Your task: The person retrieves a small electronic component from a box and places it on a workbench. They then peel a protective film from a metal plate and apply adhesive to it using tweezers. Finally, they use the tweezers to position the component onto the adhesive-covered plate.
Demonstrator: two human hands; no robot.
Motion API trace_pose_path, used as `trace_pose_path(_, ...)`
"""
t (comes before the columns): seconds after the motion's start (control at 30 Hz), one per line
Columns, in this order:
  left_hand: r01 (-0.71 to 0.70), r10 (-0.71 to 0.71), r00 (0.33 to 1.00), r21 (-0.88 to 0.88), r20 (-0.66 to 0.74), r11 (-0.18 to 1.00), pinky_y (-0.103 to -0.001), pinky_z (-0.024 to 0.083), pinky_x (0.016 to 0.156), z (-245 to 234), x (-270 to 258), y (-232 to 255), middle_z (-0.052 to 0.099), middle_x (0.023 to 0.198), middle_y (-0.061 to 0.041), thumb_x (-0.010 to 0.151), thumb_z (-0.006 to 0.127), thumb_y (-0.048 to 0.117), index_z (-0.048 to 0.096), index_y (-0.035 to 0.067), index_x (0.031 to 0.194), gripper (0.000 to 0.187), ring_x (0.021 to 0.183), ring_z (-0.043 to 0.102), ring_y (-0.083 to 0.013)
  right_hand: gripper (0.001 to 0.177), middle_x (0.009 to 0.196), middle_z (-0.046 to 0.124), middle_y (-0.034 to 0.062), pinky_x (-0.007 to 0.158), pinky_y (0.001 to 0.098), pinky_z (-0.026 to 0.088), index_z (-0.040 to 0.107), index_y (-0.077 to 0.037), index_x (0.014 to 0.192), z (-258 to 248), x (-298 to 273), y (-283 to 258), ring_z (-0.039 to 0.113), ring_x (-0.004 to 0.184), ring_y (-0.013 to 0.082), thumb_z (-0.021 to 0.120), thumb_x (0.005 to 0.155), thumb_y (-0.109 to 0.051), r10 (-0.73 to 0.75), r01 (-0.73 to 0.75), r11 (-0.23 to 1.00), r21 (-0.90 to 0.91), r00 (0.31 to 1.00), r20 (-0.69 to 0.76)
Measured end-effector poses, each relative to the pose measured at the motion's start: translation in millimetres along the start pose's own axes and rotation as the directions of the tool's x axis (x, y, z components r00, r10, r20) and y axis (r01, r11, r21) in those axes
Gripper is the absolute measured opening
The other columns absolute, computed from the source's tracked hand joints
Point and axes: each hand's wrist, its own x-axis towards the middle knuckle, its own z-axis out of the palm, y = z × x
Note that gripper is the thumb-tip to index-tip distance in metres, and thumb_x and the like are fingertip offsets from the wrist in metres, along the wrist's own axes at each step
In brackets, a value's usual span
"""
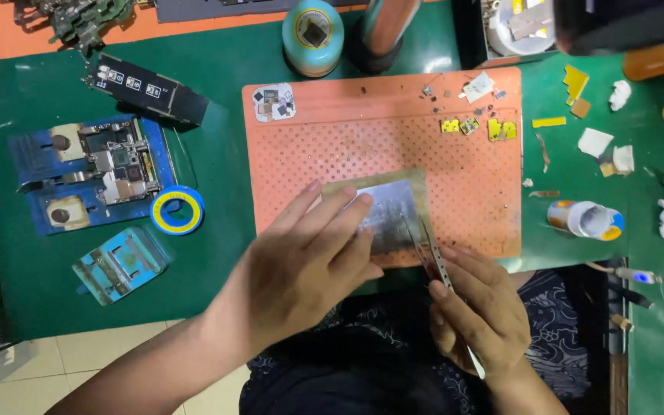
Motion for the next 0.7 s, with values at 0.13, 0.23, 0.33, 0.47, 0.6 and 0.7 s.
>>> trace_pose_path(0.13, 0.043, -0.042, 0.999, 0.03, -0.023, 0.999, -0.039, 0.041, 0.091, 2, 4, -6, 0.054, 0.108, -0.016, 0.088, 0.057, 0.022, 0.054, 0.002, 0.092, 0.021, 0.103, 0.053, -0.0281, 0.017, 0.087, 0.057, 0.0206, 0.08, 0.0478, 0.053, 0.051, 0.001, 0.089, -3, -16, 12, 0.061, 0.085, 0.0379, 0.044, 0.083, -0.012, 0.034, -0.036, 0.999, 0.026, 0.998, 0.062)
trace_pose_path(0.23, -0.021, 0.021, 0.999, 0.007, -0.049, 1.0, -0.039, 0.045, 0.089, 3, 6, -12, 0.057, 0.1, -0.017, 0.089, 0.044, 0.008, 0.056, 0.001, 0.089, 0.014, 0.098, 0.056, -0.0295, 0.024, 0.097, 0.055, 0.0208, 0.088, 0.0508, 0.047, 0.049, -0.004, 0.096, -9, -34, 20, 0.058, 0.096, 0.0389, 0.042, 0.083, -0.023, 0.077, -0.085, 0.996, 0.021, 0.969, 0.236)
trace_pose_path(0.33, -0.029, 0.029, 0.998, 0.0, -0.063, 1.0, -0.04, 0.044, 0.09, 6, 2, -14, 0.058, 0.1, -0.016, 0.089, 0.05, 0.011, 0.057, 0.002, 0.087, 0.011, 0.099, 0.057, -0.0272, 0.024, 0.098, 0.054, 0.0212, 0.091, 0.0501, 0.044, 0.044, -0.007, 0.103, -7, -34, 20, 0.057, 0.098, 0.0391, 0.043, 0.083, -0.02, 0.059, -0.066, 0.998, 0.014, 0.95, 0.308)
trace_pose_path(0.47, -0.044, 0.044, 0.996, 0.002, -0.081, 0.999, -0.04, 0.045, 0.088, 6, 1, -16, 0.059, 0.097, -0.013, 0.088, 0.052, 0.013, 0.059, 0.004, 0.088, 0.012, 0.095, 0.057, -0.0253, 0.018, 0.092, 0.057, 0.0158, 0.085, 0.0464, 0.047, 0.053, -0.005, 0.091, 1, -27, 17, 0.06, 0.09, 0.0349, 0.049, 0.081, -0.02, 0.036, -0.021, 0.998, -0.066, 0.975, 0.219)
trace_pose_path(0.6, -0.04, 0.043, 0.998, 0.054, -0.046, 0.998, -0.036, 0.045, 0.086, 5, 1, -17, 0.057, 0.095, -0.009, 0.089, 0.053, 0.031, 0.058, 0.005, 0.092, 0.027, 0.093, 0.056, -0.0212, 0.013, 0.09, 0.059, 0.0135, 0.082, 0.0435, 0.048, 0.056, -0.007, 0.089, 5, -24, 15, 0.061, 0.088, 0.0309, 0.056, 0.078, -0.014, 0.032, -0.008, 0.991, -0.134, 0.983, 0.18)
trace_pose_path(0.7, -0.025, 0.027, 0.998, 0.036, -0.049, 0.999, -0.038, 0.044, 0.085, 6, 2, -17, 0.057, 0.094, -0.006, 0.089, 0.048, 0.031, 0.058, 0.004, 0.097, 0.03, 0.092, 0.055, -0.0198, 0.022, 0.095, 0.058, 0.0129, 0.084, 0.0431, 0.047, 0.057, -0.009, 0.093, 3, -26, 17, 0.06, 0.091, 0.0304, 0.048, 0.082, -0.026, 0.004, 0.03, 0.989, -0.145, 0.973, 0.231)
